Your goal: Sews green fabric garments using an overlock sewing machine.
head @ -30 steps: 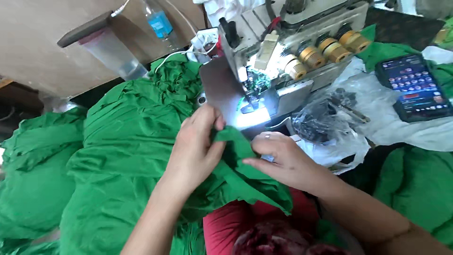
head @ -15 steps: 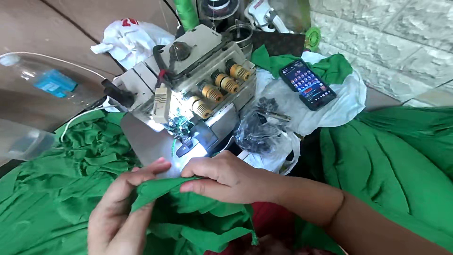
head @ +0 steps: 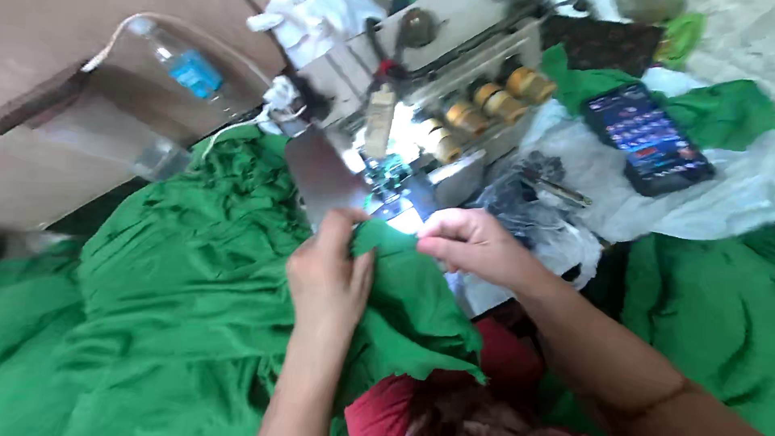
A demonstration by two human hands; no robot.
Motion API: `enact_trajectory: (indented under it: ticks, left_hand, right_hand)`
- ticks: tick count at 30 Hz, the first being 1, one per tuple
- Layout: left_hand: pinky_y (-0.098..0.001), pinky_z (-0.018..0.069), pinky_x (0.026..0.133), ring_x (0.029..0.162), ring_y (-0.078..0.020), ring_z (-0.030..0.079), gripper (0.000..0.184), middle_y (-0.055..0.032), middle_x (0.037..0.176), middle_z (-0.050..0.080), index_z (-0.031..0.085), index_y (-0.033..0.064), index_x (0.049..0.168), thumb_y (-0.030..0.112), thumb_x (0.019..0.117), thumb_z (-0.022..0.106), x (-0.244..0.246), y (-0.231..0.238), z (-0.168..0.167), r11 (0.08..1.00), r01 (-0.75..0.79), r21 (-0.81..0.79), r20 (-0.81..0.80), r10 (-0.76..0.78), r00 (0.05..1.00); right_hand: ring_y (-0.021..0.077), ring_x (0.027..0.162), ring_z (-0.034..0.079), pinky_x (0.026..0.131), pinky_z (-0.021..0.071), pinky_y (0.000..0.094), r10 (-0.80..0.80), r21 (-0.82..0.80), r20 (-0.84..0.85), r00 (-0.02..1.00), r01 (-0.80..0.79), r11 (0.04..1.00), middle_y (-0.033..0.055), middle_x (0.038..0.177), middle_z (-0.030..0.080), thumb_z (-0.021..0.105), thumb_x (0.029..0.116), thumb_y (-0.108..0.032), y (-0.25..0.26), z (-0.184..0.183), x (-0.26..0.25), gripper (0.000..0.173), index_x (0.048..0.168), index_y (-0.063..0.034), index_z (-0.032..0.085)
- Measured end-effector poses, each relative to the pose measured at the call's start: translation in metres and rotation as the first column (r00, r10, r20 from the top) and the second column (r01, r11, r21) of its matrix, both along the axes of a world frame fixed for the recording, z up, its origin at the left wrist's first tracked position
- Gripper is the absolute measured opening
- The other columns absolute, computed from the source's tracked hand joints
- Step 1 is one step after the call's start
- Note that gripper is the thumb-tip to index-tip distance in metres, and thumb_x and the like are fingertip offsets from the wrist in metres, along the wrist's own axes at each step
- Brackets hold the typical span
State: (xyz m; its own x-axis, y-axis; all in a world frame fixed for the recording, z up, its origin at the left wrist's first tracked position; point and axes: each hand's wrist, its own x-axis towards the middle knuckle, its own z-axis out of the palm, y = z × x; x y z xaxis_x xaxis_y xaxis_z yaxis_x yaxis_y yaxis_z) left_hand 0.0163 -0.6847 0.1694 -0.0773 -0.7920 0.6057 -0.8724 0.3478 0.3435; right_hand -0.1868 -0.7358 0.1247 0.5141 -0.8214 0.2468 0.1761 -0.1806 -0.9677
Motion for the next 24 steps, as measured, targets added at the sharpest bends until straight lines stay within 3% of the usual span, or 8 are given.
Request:
enact_trajectory:
  ticks: [4,7,10,13,18,20,23,24]
  left_hand:
    - [-0.0395,0.0507,0.056,0.065,-0.0187,0.065,0.013,-0.0048,0.078,0.067,0.067,0.0077,0.106,0.012,0.0962,0.06,-0.004,-0.009,0.0,0.985,-0.1,0.143,0.02,0.098,0.995]
    - [-0.044,0.0468,0.05,0.06,-0.0242,0.063,0.011,-0.0058,0.071,0.064,0.066,0.0092,0.103,0.01,0.0931,0.062,-0.01,-0.011,0.005,0.949,-0.212,0.235,0.123,0.187,0.975]
    - [-0.0565,0.0511,0.061,0.072,-0.0375,0.068,0.014,-0.0174,0.08,0.068,0.068,0.0017,0.108,0.006,0.0945,0.066,-0.021,-0.014,0.022,0.845,-0.307,0.438,0.196,0.244,0.95]
    - [-0.0539,0.0486,0.055,0.066,-0.035,0.066,0.02,-0.0118,0.072,0.065,0.064,0.0068,0.107,0.022,0.0941,0.068,-0.017,-0.028,0.017,0.816,-0.355,0.457,0.225,0.28,0.933]
    - [-0.0583,0.0527,0.061,0.075,-0.0403,0.07,0.029,-0.0188,0.079,0.068,0.062,0.0016,0.116,0.025,0.0981,0.062,-0.026,-0.053,0.023,0.746,-0.462,0.479,0.255,0.385,0.887]
    - [-0.0538,0.0547,0.064,0.078,-0.0365,0.071,0.028,-0.0171,0.084,0.07,0.064,0.0002,0.115,0.022,0.0966,0.064,-0.018,-0.049,0.017,0.829,-0.366,0.422,0.186,0.315,0.93]
    - [-0.049,0.0528,0.096,0.114,-0.0306,0.064,0.038,-0.0178,0.12,0.066,0.064,-0.0004,0.123,0.029,0.0977,0.065,0.02,-0.035,0.009,0.943,-0.043,0.331,-0.024,0.054,0.998]
    - [-0.0494,0.0521,0.098,0.117,-0.029,0.063,0.039,-0.0162,0.124,0.066,0.065,0.001,0.123,0.031,0.0979,0.064,0.042,-0.035,0.004,0.964,0.0,0.266,-0.044,0.012,0.999]
  right_hand:
    - [-0.007,0.055,0.053,0.05,0.0446,0.0104,-0.1,-0.078,-0.147,0.984,0.09,0.993,-0.0122,0.066,0.061,0.067,0.0951,-0.016,-0.009,-0.008,-0.008,0.007,0.092,-0.012,0.071]
    - [-0.0073,0.055,0.052,0.05,0.0438,0.0096,-0.131,-0.135,-0.161,0.978,0.109,0.985,-0.0119,0.066,0.06,0.066,0.0963,-0.018,-0.012,-0.014,-0.015,0.009,0.092,-0.0118,0.07]
    - [-0.009,0.059,0.051,0.055,0.0427,0.0084,-0.172,-0.202,-0.195,0.966,0.132,0.971,-0.0112,0.068,0.059,0.062,0.0995,-0.024,-0.01,-0.026,-0.016,0.018,0.093,-0.0094,0.07]
    - [-0.0094,0.059,0.052,0.055,0.0433,0.008,-0.259,-0.242,-0.185,0.948,0.211,0.947,-0.0111,0.069,0.059,0.059,0.1014,-0.023,-0.013,-0.029,-0.012,0.018,0.094,-0.0092,0.069]
    - [-0.0032,0.06,0.054,0.057,0.0468,0.0159,-0.464,-0.422,-0.318,0.827,0.315,0.85,-0.0064,0.071,0.06,0.054,0.1027,-0.03,-0.029,-0.022,-0.002,0.025,0.099,-0.011,0.07]
    - [0.0011,0.063,0.058,0.059,0.0497,0.0198,-0.477,-0.446,-0.337,0.811,0.309,0.84,0.0005,0.079,0.065,0.052,0.1046,-0.032,-0.025,-0.023,-0.003,0.031,0.106,-0.006,0.068]
    - [0.0015,0.059,0.054,0.05,0.0473,0.0201,-0.374,-0.405,-0.334,0.865,0.226,0.886,0.0043,0.089,0.066,0.05,0.1043,-0.046,-0.005,-0.029,-0.015,0.048,0.117,-0.0004,0.06]
    - [0.0021,0.058,0.054,0.049,0.0474,0.0205,-0.328,-0.39,-0.345,0.88,0.183,0.902,0.0045,0.089,0.067,0.051,0.1028,-0.053,0.003,-0.036,-0.019,0.054,0.117,-0.0016,0.06]
